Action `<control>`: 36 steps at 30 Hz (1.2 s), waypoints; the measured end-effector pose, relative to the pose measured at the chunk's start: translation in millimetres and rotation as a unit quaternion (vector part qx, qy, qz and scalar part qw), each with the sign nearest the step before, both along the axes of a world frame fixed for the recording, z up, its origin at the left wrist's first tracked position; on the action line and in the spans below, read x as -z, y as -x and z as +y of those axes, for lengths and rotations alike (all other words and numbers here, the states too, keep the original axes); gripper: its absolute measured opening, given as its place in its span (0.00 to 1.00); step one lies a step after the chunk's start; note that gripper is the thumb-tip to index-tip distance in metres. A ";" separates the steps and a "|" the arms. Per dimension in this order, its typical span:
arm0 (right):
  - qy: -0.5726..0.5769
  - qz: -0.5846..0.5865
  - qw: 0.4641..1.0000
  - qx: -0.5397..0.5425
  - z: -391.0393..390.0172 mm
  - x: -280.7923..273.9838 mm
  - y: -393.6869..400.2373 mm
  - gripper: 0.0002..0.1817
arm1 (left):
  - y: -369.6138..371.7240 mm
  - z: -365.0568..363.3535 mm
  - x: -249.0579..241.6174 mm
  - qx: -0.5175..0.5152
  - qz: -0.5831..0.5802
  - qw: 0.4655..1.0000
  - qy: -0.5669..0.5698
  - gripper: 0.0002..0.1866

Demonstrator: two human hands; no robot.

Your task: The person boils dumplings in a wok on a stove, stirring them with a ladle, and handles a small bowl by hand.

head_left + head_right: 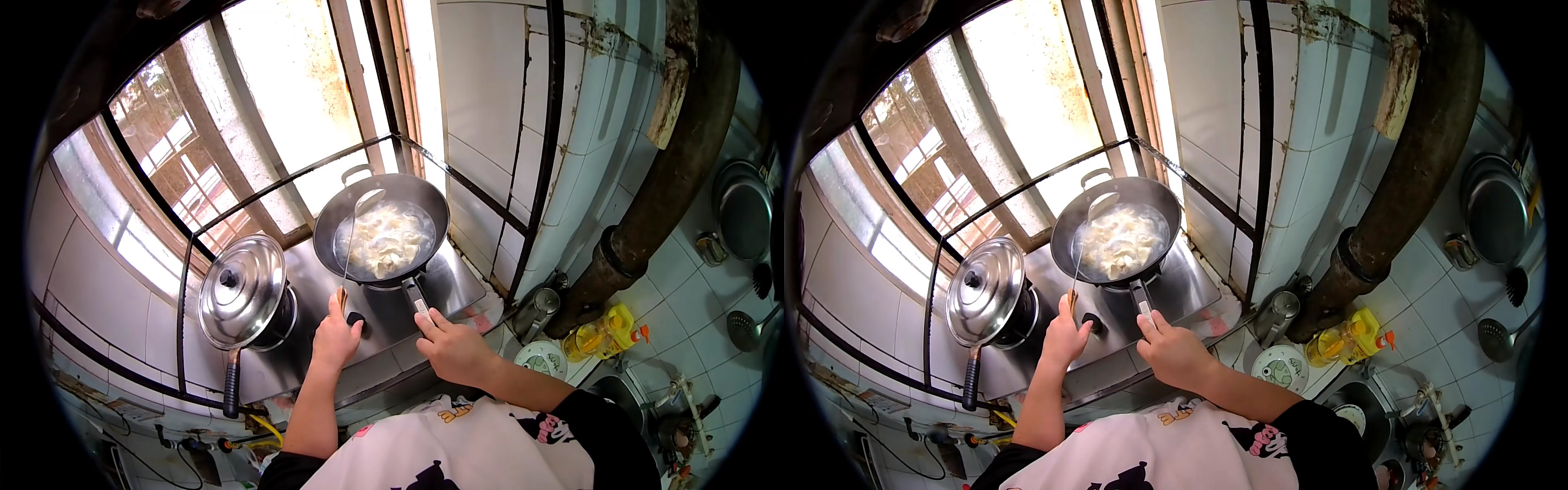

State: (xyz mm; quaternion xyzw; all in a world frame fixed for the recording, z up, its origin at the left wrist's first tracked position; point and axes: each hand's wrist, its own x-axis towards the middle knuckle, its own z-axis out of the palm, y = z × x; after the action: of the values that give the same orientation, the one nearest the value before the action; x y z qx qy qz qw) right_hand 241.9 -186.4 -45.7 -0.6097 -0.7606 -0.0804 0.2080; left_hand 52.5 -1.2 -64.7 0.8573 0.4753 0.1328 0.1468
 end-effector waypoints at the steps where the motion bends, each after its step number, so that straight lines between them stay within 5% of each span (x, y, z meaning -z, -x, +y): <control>1: 0.001 0.001 1.000 0.001 0.0 -0.1 0.0 0.03 | -0.3 -0.4 -0.9 -0.001 0.001 1.000 0.001 0.43; 36: 0.003 -0.006 1.000 -0.004 -0.2 -2.6 -1.0 0.03 | 0.6 1.3 0.7 0.004 0.004 1.000 -0.005 0.43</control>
State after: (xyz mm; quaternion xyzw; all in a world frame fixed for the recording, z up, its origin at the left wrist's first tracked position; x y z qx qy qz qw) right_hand 242.8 -186.7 -43.1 -0.6071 -0.7643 -0.0808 0.2018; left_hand 51.9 0.1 -65.3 0.8606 0.4715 0.1308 0.1415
